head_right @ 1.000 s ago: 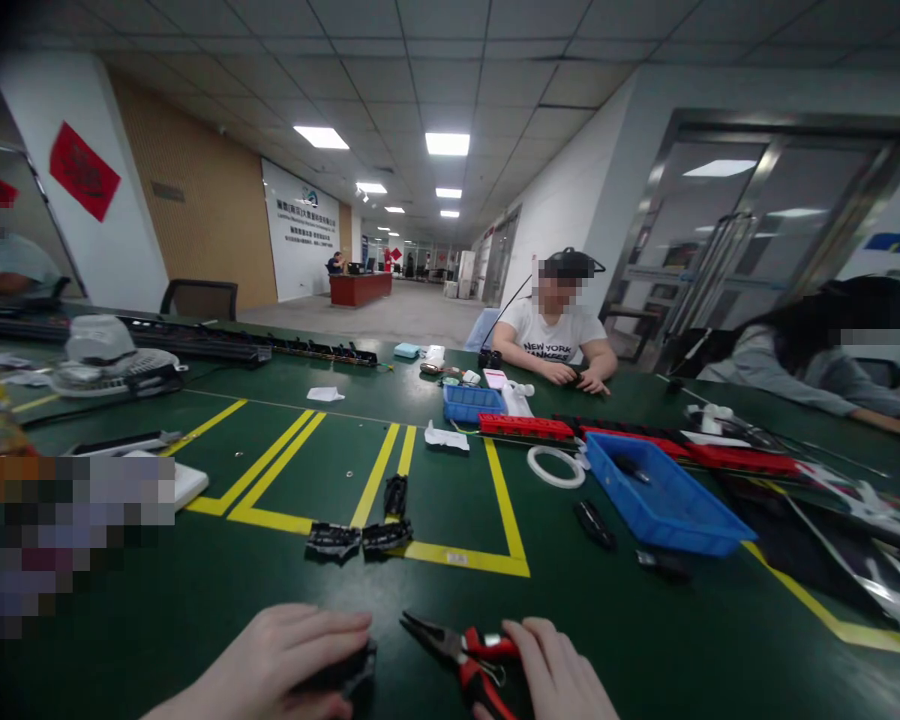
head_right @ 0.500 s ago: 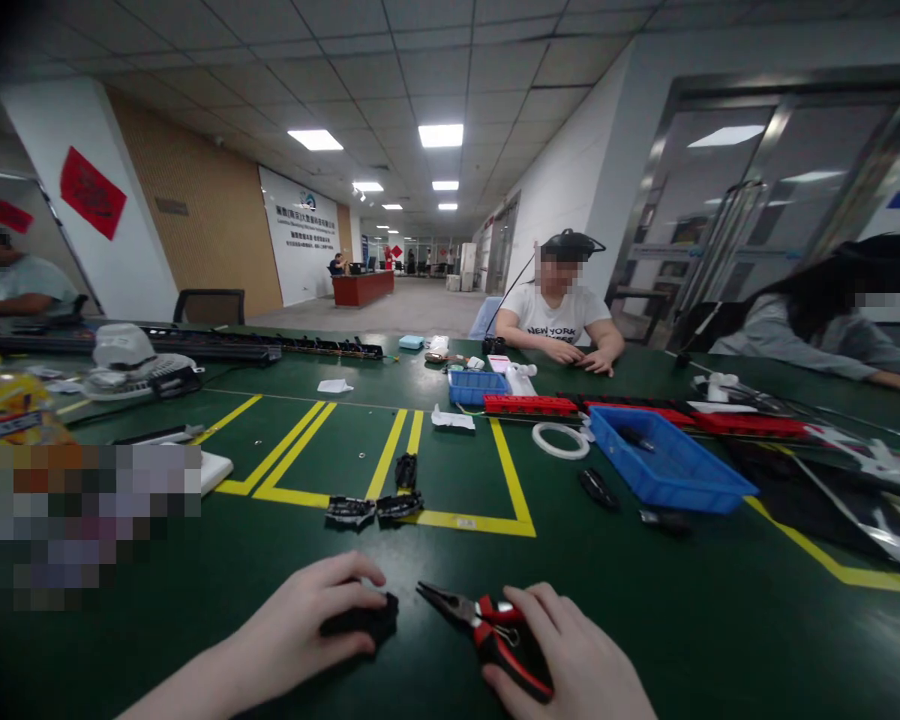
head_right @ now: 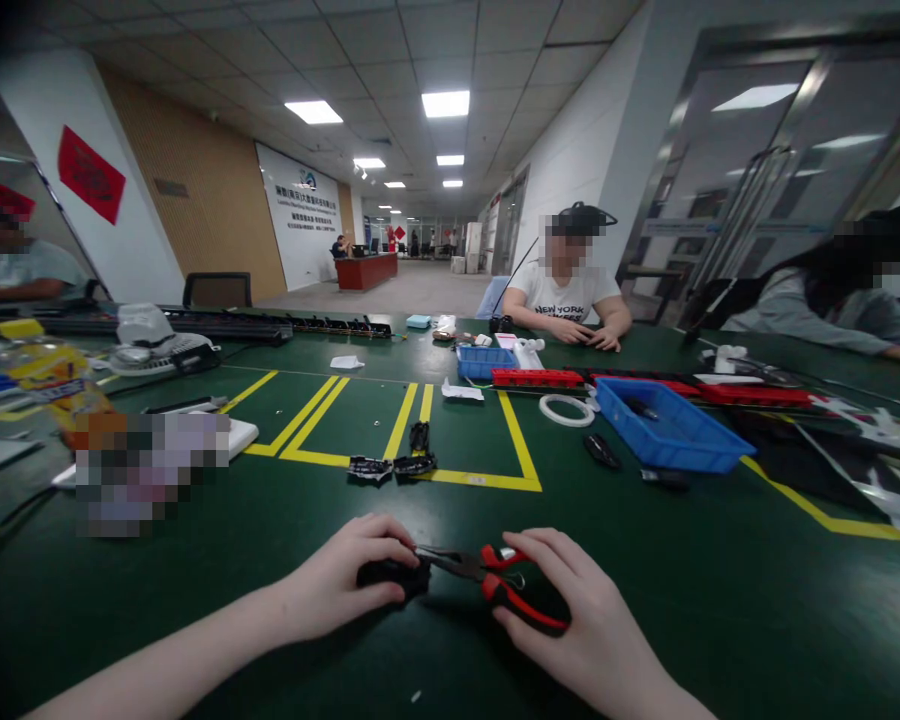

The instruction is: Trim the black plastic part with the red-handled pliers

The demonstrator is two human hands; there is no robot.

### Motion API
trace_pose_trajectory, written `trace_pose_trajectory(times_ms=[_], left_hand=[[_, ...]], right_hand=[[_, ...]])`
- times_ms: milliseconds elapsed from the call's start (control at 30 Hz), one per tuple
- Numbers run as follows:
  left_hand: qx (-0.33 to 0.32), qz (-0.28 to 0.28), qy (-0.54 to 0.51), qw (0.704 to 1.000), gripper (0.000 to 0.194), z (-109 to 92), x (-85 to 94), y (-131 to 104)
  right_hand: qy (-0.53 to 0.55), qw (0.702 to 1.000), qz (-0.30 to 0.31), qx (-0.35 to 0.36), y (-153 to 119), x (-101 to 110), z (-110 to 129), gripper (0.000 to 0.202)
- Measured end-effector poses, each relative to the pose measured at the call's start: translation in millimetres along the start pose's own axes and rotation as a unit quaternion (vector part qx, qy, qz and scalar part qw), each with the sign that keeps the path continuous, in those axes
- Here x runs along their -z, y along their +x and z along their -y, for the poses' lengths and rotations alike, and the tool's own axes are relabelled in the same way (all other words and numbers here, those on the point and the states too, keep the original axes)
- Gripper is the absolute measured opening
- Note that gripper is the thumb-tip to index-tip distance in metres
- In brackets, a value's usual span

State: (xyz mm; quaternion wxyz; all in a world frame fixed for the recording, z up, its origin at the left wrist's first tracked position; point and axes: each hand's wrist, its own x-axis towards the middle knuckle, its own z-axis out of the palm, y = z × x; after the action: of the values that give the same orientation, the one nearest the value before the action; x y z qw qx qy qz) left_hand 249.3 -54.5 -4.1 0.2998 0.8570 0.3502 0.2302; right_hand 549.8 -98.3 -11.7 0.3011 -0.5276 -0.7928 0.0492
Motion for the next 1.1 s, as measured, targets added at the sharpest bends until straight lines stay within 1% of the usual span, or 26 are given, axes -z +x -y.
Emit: trace_pose_trajectory(times_ms=[167, 267, 367, 433, 533, 700, 800, 933, 1033, 1100], left_hand=[[-0.009, 0.014, -0.007, 1.000, 0.028, -2.0, 1.9, -0.1], [-0.018, 0.020, 0.001, 1.000, 0.028, -0.7, 4.0, -0.4], [-0.019, 0.022, 0.011, 1.000, 0.027, 0.0, 5.0, -0.6], [-0.020, 0.023, 0.012, 0.999, 0.027, -0.1, 5.5, -0.5], [-0.027, 0.028, 0.011, 0.999, 0.029, -0.1, 6.2, -0.2], [-0.025, 0.028, 0.007, 0.999, 0.033, 0.8, 5.9, -0.3], [-0.025, 0.026, 0.010, 0.999, 0.033, 0.7, 5.5, -0.5], [-0.033, 0.029, 0.026, 0.999, 0.032, -1.0, 6.2, -0.4], [-0.040, 0.032, 0.030, 0.998, 0.031, -2.2, 7.0, 0.1], [-0.043, 0.030, 0.030, 0.998, 0.031, -2.5, 7.3, 0.2]], right_hand=[[-0.027, 0.999, 0.001, 0.036, -3.3, -0.8, 3.2, 0.047], [-0.034, 0.997, -0.010, 0.065, -3.7, -1.4, 2.9, 0.048], [-0.044, 0.997, -0.016, 0.063, -2.8, -1.1, -1.3, 0.048], [-0.054, 0.996, 0.001, 0.066, -2.0, -0.1, -6.8, 0.050], [-0.068, 0.993, 0.026, 0.095, -1.4, 1.5, -15.6, 0.053], [-0.081, 0.989, 0.031, 0.116, -1.5, 1.6, -19.6, 0.054], [-0.079, 0.991, 0.042, 0.100, -0.8, 1.3, -15.4, 0.051], [-0.072, 0.994, 0.069, 0.051, 1.3, -0.3, -8.8, 0.047], [-0.075, 0.992, 0.098, 0.021, 6.2, -2.1, -5.7, 0.051], [-0.078, 0.989, 0.122, 0.020, 10.8, 0.8, -2.2, 0.058]])
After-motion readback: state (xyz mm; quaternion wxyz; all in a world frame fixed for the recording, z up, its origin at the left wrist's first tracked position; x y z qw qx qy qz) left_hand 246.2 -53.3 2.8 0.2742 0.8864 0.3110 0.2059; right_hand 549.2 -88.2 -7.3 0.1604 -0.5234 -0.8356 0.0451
